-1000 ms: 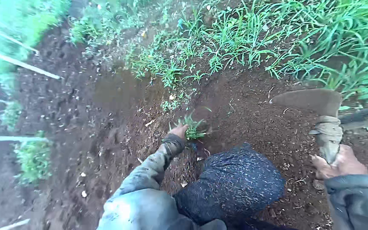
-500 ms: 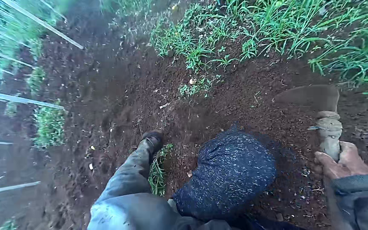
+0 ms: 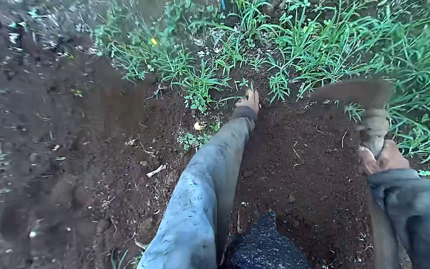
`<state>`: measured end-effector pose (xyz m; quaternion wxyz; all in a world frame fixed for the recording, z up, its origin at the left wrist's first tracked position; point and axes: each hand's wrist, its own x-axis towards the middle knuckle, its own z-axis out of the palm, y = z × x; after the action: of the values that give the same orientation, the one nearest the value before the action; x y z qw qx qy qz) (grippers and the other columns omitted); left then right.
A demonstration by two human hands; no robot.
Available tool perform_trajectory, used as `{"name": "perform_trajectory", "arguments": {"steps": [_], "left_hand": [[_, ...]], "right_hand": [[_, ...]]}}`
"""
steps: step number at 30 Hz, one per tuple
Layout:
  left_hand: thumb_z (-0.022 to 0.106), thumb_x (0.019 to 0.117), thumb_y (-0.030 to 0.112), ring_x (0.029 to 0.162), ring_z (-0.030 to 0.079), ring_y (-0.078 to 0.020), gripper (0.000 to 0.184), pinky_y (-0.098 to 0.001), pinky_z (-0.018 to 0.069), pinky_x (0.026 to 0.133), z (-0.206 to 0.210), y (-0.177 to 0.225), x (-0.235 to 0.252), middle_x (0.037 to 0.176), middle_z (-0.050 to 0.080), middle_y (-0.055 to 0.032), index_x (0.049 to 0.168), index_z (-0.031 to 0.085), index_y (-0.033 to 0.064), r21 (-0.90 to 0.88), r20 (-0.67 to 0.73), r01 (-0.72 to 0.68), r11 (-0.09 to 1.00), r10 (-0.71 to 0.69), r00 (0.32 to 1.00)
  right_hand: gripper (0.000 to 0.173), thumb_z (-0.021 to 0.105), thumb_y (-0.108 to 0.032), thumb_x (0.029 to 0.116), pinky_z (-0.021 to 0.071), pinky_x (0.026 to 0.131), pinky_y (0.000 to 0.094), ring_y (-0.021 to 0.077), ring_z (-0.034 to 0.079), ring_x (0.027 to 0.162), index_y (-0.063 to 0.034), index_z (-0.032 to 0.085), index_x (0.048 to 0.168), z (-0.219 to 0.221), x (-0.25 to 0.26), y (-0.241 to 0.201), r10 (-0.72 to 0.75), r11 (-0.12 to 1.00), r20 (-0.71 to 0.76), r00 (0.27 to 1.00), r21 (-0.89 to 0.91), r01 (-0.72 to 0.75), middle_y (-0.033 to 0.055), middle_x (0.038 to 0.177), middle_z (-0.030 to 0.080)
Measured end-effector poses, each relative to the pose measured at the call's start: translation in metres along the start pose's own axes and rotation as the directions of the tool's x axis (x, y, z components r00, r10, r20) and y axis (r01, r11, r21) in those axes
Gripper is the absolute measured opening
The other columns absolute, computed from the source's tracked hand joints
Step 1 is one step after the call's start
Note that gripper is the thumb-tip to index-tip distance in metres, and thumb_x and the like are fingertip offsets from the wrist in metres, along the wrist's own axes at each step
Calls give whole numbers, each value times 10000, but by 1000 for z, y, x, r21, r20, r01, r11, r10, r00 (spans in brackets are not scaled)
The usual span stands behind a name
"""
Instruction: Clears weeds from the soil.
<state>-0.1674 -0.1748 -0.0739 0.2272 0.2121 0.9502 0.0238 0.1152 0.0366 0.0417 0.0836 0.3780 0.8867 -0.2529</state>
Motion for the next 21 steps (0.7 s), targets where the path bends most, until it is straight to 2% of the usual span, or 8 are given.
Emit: {"name": "perform_trajectory", "arguments": {"steps": [1, 3, 6, 9, 12, 15, 17, 21], "left_hand": [[523, 1044, 77, 1369, 467, -574, 665, -728, 438, 1026, -10, -5, 7, 1628, 333, -300, 1644, 235, 52, -51, 28, 59, 997, -58, 998], [437, 1079, 171, 1314, 572, -478, 463, -641, 500, 1033, -26, -17, 4, 1460, 540, -300, 1496, 455, -28, -77, 95, 134, 988, -127, 987], [449, 1063, 67, 1251, 620, -457, 339, -609, 546, 989, -30, -33, -7, 1399, 587, -274, 1345, 580, -69, 53, 174, 10, 999, -19, 984], [514, 1034, 32, 1288, 583, -475, 365, -632, 522, 996, -5, -53, -19, 1491, 520, -266, 1386, 578, -42, 86, 229, -110, 990, 88, 970], [568, 1006, 47, 1223, 609, -489, 321, -658, 539, 948, 46, -60, -75, 1416, 570, -269, 1314, 636, -13, 26, 323, -190, 981, 172, 931], [456, 1058, 28, 1364, 519, -482, 406, -640, 469, 1069, 61, -54, -122, 1525, 484, -276, 1455, 509, -37, -128, 459, -146, 981, 189, 868], [407, 1087, 57, 1385, 519, -449, 404, -608, 463, 1091, 64, -56, -148, 1537, 491, -254, 1471, 503, -21, -223, 460, -27, 975, 130, 878], [425, 1105, 222, 1358, 558, -421, 448, -581, 462, 1099, 70, -81, -180, 1503, 547, -225, 1511, 508, 51, -313, 241, 97, 945, -19, 970]], "right_hand": [[616, 517, -321, 1075, 473, 978, 671, 534, 628, 1129, 97, 352, 1496, 10, 26, -32, 20, 997, -24, 1000, 71, -18, 393, 1257, 596], [623, 533, -330, 1071, 520, 940, 639, 471, 665, 1078, 41, 324, 1526, 46, 71, -99, 69, 963, -51, 996, 265, -53, 339, 1251, 618], [642, 584, -282, 1043, 546, 931, 601, 425, 688, 1072, -40, 298, 1565, 132, 96, -161, 76, 951, 79, 994, 295, -96, 294, 1239, 650], [702, 611, -297, 1033, 510, 1025, 591, 438, 660, 1179, -7, 275, 1577, 198, 40, -120, 72, 997, 350, 934, 2, -77, 303, 1282, 646], [672, 579, -301, 1037, 514, 993, 609, 459, 674, 1132, 25, 297, 1553, 153, 2, -61, 30, 978, 487, 873, -196, 76, 306, 1216, 671], [638, 569, -257, 1044, 528, 952, 616, 468, 685, 1066, 86, 323, 1522, 104, 40, -78, -61, 990, 303, 951, -106, 98, 341, 1201, 652], [619, 567, -244, 1057, 553, 914, 566, 407, 692, 1006, 65, 305, 1525, 117, 70, -113, 3, 1000, 238, 971, 26, -10, 317, 1214, 633], [679, 615, -250, 1024, 556, 937, 580, 416, 703, 1046, 25, 299, 1558, 201, -6, -95, 73, 996, 462, 884, -86, -37, 297, 1220, 663]]}}
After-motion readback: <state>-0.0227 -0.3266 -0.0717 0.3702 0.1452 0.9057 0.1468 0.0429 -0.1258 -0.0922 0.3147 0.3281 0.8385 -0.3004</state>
